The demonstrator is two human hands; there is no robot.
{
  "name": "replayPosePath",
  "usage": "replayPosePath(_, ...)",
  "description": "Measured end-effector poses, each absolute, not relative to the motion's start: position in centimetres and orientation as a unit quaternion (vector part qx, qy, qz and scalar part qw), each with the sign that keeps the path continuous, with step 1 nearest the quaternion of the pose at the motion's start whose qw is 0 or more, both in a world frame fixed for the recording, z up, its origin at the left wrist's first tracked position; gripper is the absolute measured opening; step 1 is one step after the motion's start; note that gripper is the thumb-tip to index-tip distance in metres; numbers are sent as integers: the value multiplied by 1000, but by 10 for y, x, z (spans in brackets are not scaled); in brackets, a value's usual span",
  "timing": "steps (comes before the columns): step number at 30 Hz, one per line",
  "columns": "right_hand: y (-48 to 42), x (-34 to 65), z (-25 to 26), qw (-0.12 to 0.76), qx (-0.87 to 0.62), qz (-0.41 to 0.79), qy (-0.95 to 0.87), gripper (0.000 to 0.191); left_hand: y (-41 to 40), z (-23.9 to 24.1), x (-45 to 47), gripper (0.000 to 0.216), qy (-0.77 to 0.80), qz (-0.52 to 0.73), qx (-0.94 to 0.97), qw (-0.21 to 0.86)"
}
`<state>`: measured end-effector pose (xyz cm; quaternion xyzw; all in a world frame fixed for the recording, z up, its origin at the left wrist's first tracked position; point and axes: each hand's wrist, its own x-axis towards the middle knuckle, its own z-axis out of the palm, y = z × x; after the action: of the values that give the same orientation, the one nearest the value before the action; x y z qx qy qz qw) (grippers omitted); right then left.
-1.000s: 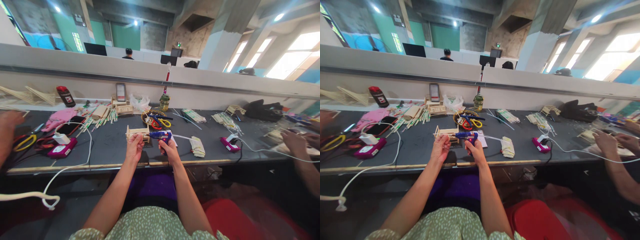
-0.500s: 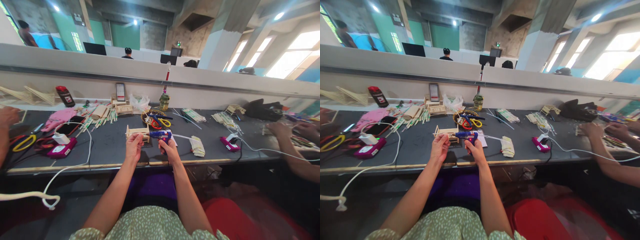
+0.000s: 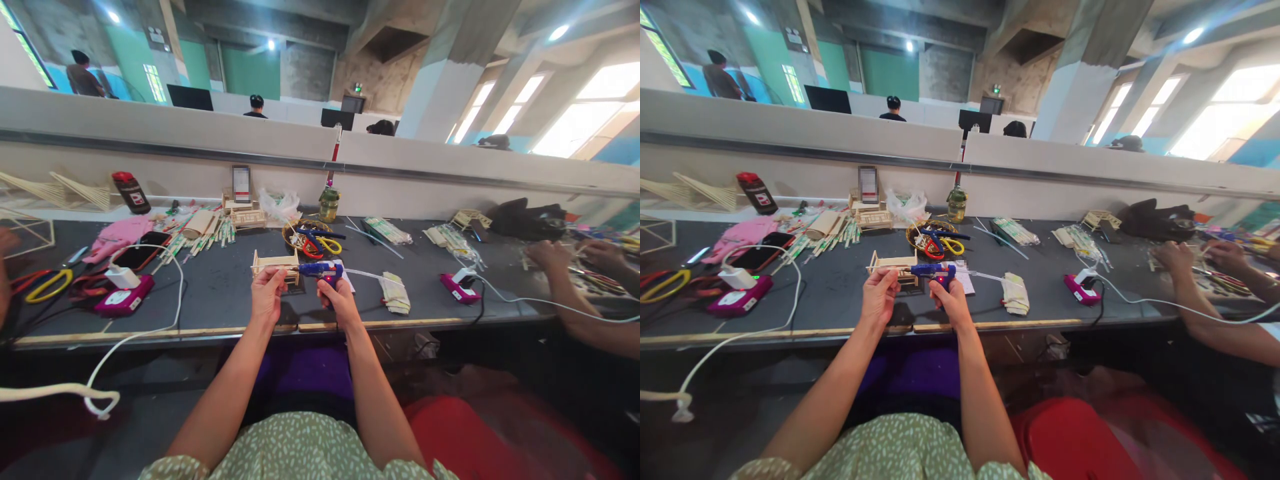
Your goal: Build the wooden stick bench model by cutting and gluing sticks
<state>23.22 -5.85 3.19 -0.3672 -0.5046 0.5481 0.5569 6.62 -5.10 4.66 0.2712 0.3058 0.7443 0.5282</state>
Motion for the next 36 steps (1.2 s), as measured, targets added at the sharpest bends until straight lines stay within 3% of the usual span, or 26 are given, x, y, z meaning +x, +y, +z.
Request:
replayPosePath(25,-56,233,32,557,-363,558,-497,35,-49,47,65,28,293,730,258,561)
replayPosePath(32,-52,245,36,583,-357,553,-476,37,-45,41,64,26,316,729,261,548)
replayPosePath(36,-39,271,38,593,-395,552,-434,39,-41,31,64,24,363,732,311,486)
